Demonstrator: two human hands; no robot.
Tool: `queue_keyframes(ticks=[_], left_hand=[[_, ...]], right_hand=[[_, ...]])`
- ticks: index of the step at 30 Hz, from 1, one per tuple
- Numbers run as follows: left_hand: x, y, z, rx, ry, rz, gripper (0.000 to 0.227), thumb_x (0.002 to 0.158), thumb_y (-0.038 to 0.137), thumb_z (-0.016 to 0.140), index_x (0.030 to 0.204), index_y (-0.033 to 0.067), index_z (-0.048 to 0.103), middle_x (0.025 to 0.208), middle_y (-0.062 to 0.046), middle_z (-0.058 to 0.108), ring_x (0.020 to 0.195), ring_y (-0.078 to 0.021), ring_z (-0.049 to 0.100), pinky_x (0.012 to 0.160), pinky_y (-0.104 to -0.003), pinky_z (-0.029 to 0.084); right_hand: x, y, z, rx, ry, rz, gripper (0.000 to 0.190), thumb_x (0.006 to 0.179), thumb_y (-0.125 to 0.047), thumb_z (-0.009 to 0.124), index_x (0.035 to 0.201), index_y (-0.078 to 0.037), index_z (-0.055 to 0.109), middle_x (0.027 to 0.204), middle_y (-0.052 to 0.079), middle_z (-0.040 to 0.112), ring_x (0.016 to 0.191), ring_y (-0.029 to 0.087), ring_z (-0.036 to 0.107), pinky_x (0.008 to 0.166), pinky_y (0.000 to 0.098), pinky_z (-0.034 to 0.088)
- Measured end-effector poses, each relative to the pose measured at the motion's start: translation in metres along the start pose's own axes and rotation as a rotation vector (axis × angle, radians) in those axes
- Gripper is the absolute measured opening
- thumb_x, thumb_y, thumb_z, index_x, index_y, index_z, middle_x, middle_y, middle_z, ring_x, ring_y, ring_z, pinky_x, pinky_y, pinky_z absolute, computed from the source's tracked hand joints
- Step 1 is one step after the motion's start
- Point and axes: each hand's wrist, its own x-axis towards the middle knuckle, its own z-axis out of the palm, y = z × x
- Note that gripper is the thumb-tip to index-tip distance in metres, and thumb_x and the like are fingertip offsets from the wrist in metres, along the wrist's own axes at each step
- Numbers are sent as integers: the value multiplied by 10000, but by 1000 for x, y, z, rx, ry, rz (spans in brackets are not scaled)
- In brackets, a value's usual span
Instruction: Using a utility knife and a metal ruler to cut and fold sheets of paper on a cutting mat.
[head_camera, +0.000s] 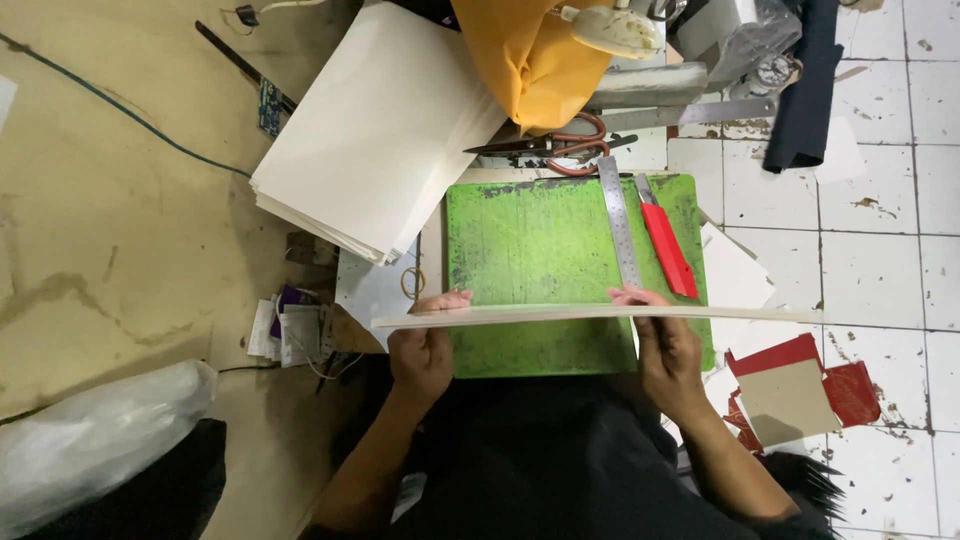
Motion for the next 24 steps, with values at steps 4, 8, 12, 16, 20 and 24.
queue_keyframes(ticks=[4, 8, 12, 16, 20, 24], left_hand=[[-13, -20, 2, -55, 1, 70, 395, 1044, 264, 458, 976, -68, 661, 949, -201, 717, 958, -420, 744, 872, -552, 594], [-5, -7, 5, -124, 38, 60, 389, 1064, 252, 453, 953, -65, 650, 904, -204, 701, 904, -407, 738, 829, -555, 604], [-23, -27, -18, -19, 1, -54, 282, 1025, 146, 548, 837, -52, 619, 751, -183, 651, 782, -286, 690, 732, -501, 587], [26, 10, -66, 222, -202, -140, 173, 973, 95, 691, 832, -4, 676, 635, -150, 640, 596, -256, 628, 588, -490, 540], [87, 4, -89, 298, -537, -460, 159, 991, 140, 664, 1121, 94, 744, 917, -126, 785, 887, -263, 758, 774, -448, 560], [101, -31, -82, 232, -785, -655, 201, 978, 74, 620, 1141, 50, 735, 872, -82, 766, 778, -185, 657, 792, -400, 531]], right_hand=[[0, 1, 2, 0, -15, 4, 241, 1058, -41, 440, 1137, 106, 614, 1033, 220, 716, 1108, 434, 699, 1042, 589, 484], [-1, 5, 1, -18, -27, -10, 231, 1053, -45, 454, 1096, 107, 622, 1019, 228, 718, 1083, 452, 705, 1032, 597, 495], [-42, 61, -14, -54, -9, 78, 181, 1034, -26, 528, 1088, 74, 670, 973, 199, 736, 1017, 371, 732, 974, 551, 530], [-57, 19, 2, 73, -58, 271, 140, 1003, -10, 590, 1074, 54, 692, 866, 164, 746, 843, 181, 679, 849, 487, 578], [-77, 3, 49, 284, -167, 447, 120, 957, 7, 647, 1053, 20, 718, 802, 114, 778, 821, 138, 704, 767, 398, 616], [-92, 1, 85, 652, -149, 867, 77, 919, 13, 712, 911, 82, 679, 770, 182, 762, 736, 244, 748, 678, 398, 636]])
